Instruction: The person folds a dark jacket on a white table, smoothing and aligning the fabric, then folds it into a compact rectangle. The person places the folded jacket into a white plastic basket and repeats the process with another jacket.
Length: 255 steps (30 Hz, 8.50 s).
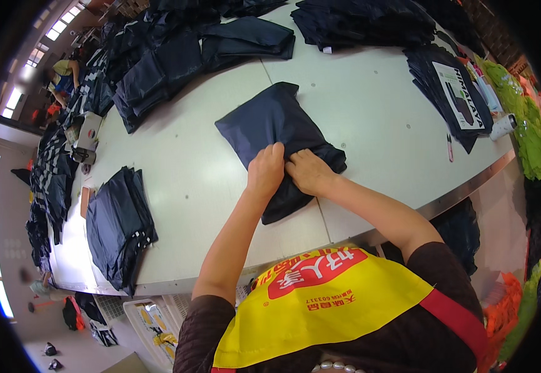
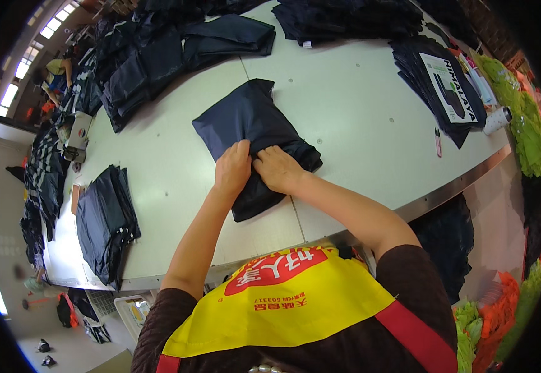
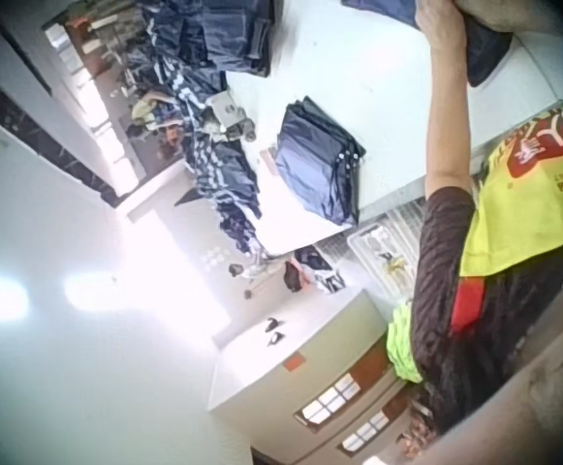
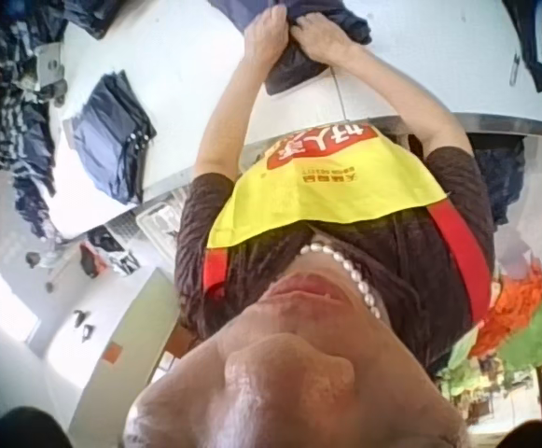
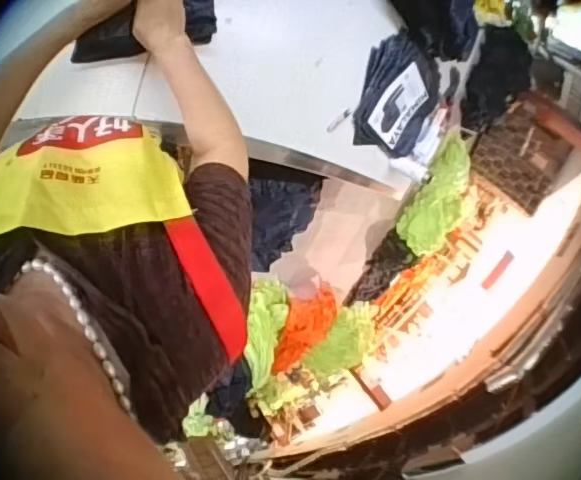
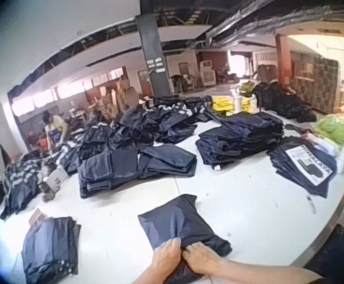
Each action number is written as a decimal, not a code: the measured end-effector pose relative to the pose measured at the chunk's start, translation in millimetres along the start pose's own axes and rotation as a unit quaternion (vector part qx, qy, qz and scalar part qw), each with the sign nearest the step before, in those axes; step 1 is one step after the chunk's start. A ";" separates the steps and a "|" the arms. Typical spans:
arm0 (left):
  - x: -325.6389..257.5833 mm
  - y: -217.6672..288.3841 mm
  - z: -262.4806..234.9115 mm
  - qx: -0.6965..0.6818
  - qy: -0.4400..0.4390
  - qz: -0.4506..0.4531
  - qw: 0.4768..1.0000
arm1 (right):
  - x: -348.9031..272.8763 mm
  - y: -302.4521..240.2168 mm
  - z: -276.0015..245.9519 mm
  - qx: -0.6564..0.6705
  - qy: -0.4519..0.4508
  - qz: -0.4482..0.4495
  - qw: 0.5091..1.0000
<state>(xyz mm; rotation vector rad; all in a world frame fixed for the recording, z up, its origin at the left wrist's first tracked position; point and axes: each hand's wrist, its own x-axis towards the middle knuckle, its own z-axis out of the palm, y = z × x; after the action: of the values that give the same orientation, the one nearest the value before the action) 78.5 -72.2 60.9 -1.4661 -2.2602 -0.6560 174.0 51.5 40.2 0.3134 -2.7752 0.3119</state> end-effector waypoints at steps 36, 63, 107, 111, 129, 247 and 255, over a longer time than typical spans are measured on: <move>9.0 -16.7 -6.5 -0.130 0.028 -0.073 0.988 | 85.2 25.9 50.8 0.126 -0.317 0.104 0.934; -41.4 -36.6 -80.2 -0.199 0.111 -0.326 0.917 | -8.5 14.0 -23.9 -0.039 -0.004 -0.121 0.992; -81.3 52.7 15.9 0.048 -0.092 -0.076 0.992 | 47.3 1.6 -91.0 0.019 -0.333 0.055 0.941; -80.7 82.1 -55.5 -0.008 -0.168 -0.108 0.980 | 25.8 -2.5 -98.3 -0.027 -0.322 0.075 0.943; -124.2 56.2 -65.1 -0.010 -0.158 -0.025 0.987 | -33.6 -35.3 -5.2 0.097 -0.093 -0.269 0.954; -60.6 120.5 14.8 -0.186 -0.079 0.078 0.976 | -141.3 -0.6 -79.0 0.180 -0.092 0.431 0.879; 5.2 74.9 27.4 -0.127 -0.002 0.176 0.976 | -121.5 -8.8 -84.4 0.044 -0.133 0.398 0.907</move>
<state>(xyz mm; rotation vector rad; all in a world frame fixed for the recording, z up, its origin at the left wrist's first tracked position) 143.7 -26.6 54.7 -1.9283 -1.8971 -0.8485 313.2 85.8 77.5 -0.8511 -3.0208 0.6182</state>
